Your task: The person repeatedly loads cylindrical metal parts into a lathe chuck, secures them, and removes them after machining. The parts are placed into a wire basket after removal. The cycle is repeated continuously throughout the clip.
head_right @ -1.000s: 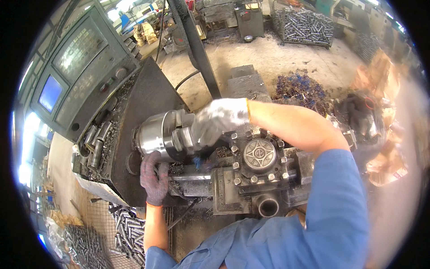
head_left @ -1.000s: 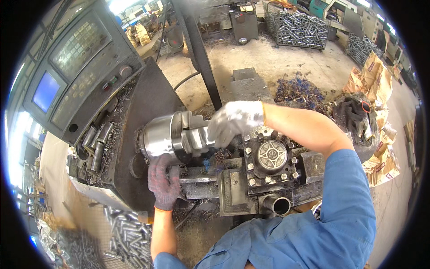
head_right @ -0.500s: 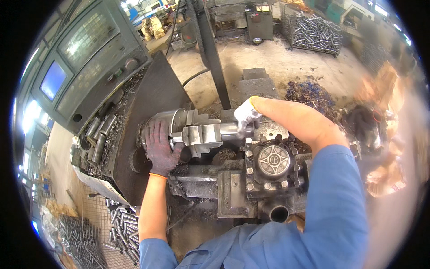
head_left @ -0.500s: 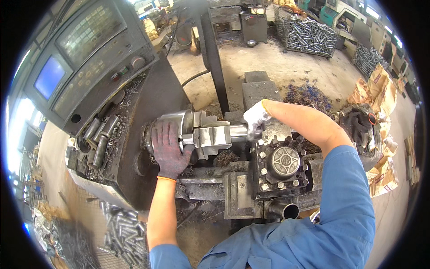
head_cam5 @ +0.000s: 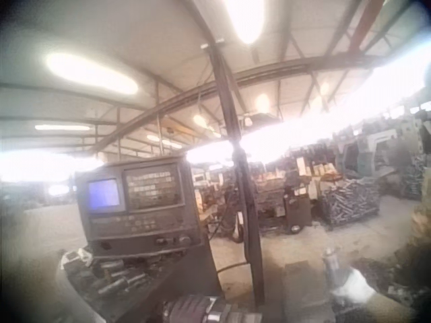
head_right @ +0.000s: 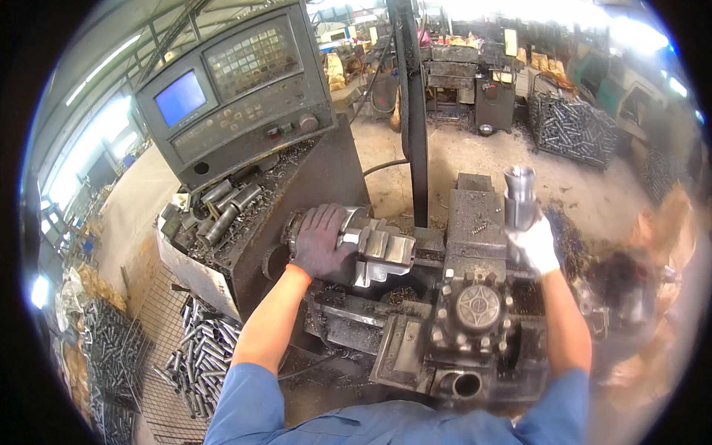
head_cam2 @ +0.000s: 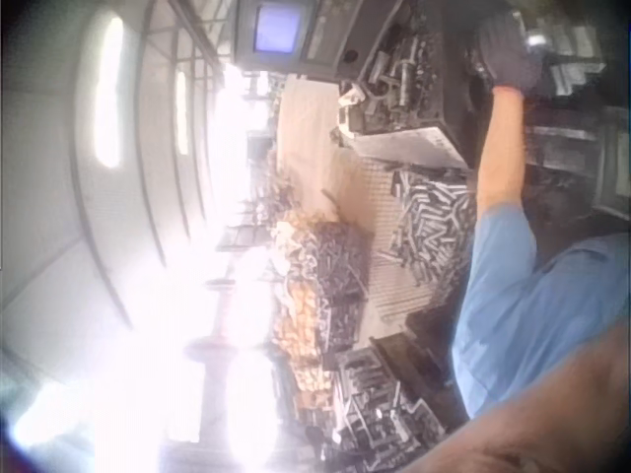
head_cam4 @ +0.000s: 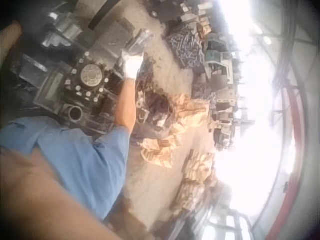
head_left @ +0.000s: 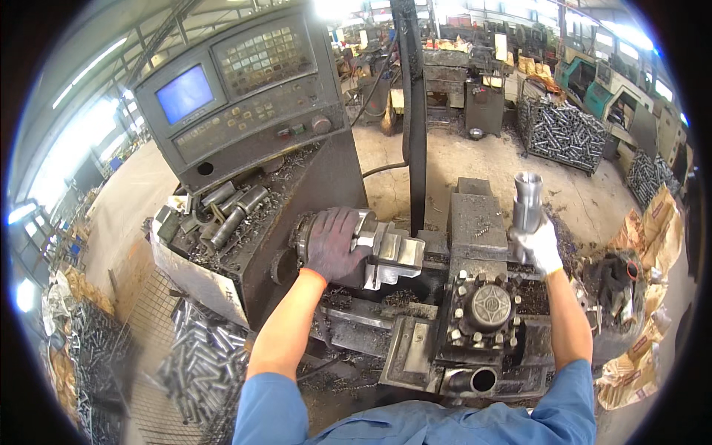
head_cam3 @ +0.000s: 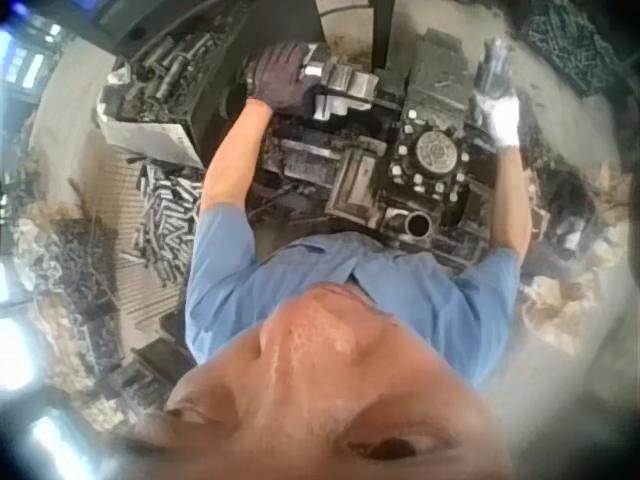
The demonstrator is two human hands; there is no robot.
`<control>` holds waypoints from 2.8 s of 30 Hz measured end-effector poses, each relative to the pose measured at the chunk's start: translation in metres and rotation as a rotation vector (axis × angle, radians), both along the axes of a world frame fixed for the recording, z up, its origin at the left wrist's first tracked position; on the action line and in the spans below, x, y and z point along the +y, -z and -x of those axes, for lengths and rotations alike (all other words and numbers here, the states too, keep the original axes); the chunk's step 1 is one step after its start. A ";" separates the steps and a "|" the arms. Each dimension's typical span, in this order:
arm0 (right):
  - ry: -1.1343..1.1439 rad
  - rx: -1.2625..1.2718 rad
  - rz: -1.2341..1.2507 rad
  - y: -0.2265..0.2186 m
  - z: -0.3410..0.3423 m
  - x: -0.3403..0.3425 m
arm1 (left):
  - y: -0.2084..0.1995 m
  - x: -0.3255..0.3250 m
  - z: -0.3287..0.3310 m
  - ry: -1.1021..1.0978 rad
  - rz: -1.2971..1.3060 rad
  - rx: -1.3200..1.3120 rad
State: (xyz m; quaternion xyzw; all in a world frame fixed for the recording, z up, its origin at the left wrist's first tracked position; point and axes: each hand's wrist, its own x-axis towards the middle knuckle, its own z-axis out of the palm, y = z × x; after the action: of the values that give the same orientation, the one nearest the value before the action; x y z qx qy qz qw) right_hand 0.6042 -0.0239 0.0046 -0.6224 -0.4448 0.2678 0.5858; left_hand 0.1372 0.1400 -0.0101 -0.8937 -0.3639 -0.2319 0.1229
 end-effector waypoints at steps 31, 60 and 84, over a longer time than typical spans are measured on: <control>-0.079 0.424 1.250 0.181 0.142 -0.529 | 0.145 -0.259 0.023 -0.018 2.352 -1.647; -0.150 -0.363 0.542 0.108 0.296 -0.154 | 0.133 -0.228 0.073 0.177 2.064 -1.329; -0.685 -1.159 0.739 0.012 0.127 0.095 | 0.226 -0.279 0.175 -0.299 1.372 -1.803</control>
State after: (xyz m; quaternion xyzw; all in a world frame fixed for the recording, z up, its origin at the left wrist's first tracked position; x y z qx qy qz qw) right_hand 0.4770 0.0709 -0.0073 -0.6462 -0.7304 0.1963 -0.1025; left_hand -0.0378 -0.1389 -0.2361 -0.2282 -0.4722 -0.5244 -0.6708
